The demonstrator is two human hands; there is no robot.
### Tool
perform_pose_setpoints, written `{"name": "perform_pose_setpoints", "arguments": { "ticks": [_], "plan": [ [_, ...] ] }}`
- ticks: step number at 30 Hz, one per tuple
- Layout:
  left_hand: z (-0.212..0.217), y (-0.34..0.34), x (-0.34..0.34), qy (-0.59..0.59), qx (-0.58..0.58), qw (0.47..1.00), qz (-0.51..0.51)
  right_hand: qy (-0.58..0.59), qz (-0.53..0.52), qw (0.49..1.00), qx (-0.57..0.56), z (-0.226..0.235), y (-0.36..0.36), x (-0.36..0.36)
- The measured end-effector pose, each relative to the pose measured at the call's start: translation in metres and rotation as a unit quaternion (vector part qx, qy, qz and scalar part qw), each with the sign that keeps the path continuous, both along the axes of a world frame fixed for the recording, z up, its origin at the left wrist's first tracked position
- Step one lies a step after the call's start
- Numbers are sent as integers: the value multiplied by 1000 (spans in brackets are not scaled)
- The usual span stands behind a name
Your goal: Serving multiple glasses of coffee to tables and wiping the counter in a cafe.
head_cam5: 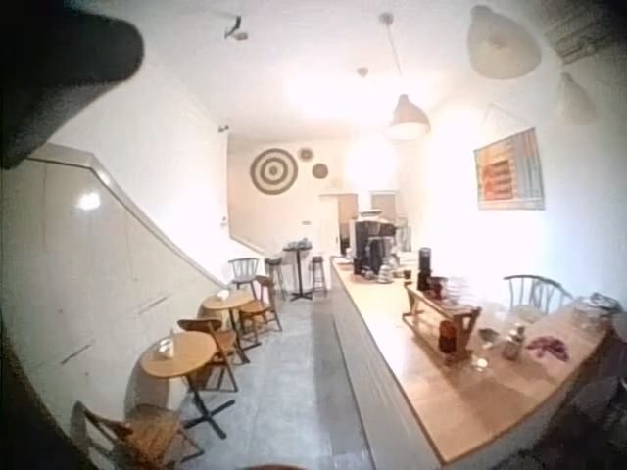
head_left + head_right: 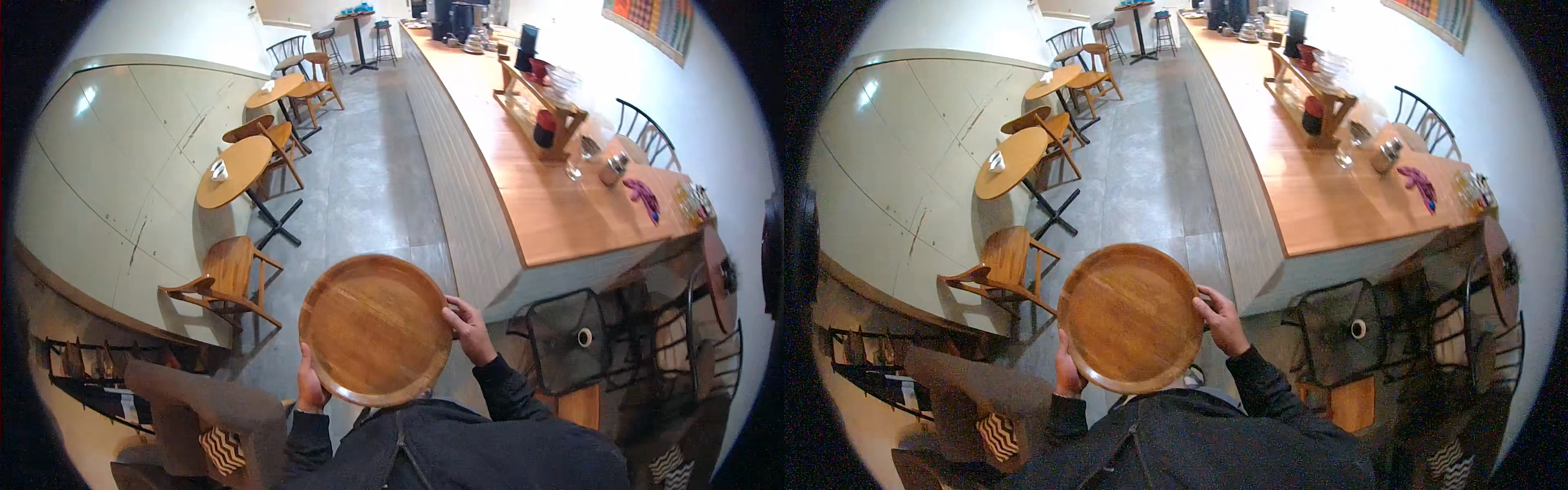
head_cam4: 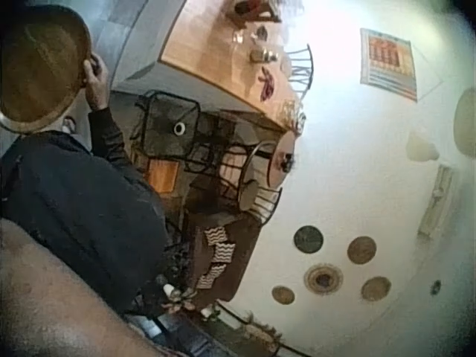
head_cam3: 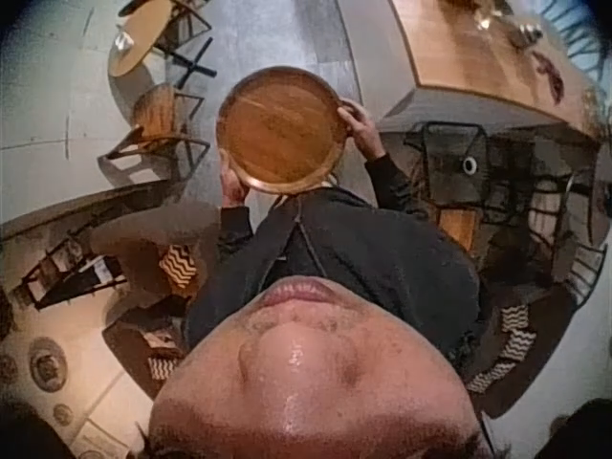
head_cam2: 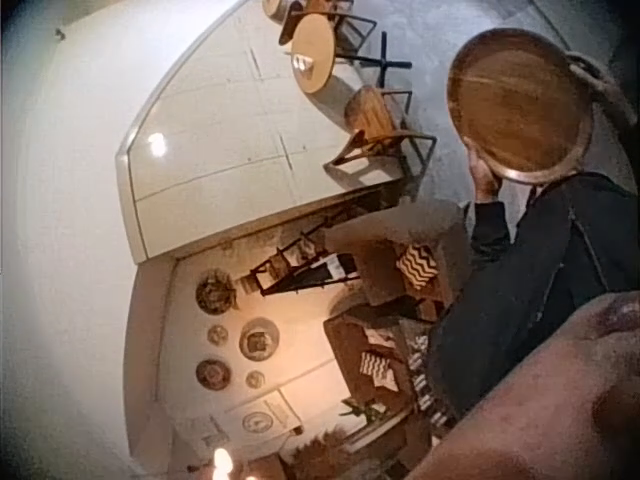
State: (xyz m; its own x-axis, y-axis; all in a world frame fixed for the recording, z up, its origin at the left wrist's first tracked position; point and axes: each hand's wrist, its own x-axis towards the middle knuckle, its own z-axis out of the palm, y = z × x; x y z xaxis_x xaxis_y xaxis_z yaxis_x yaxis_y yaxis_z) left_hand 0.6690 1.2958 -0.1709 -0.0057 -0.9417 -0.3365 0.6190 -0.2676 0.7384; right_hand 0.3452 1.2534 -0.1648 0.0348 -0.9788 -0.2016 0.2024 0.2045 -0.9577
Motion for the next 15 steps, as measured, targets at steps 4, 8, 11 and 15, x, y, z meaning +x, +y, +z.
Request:
{"name": "perform_pose_setpoints", "arguments": {
  "ticks": [4, 8, 11, 15],
  "plan": [
    [-4, -99, 12, -13, -20, 1000, 17, 3, -21, 1000, 2, 8, -110, 16],
    [-12, -213, 19, -7, -23, 999, 21, -28, -47, 999, 1, 6, -217, 30],
    [-13, -312, 22, -6, -34, 999, -7, -29, -75, 997, 6, -2, -299, 34],
    [-24, -454, 20, -14, -46, 998, -43, -18, -117, 993, -22, -8, -416, 28]
  ]
}}
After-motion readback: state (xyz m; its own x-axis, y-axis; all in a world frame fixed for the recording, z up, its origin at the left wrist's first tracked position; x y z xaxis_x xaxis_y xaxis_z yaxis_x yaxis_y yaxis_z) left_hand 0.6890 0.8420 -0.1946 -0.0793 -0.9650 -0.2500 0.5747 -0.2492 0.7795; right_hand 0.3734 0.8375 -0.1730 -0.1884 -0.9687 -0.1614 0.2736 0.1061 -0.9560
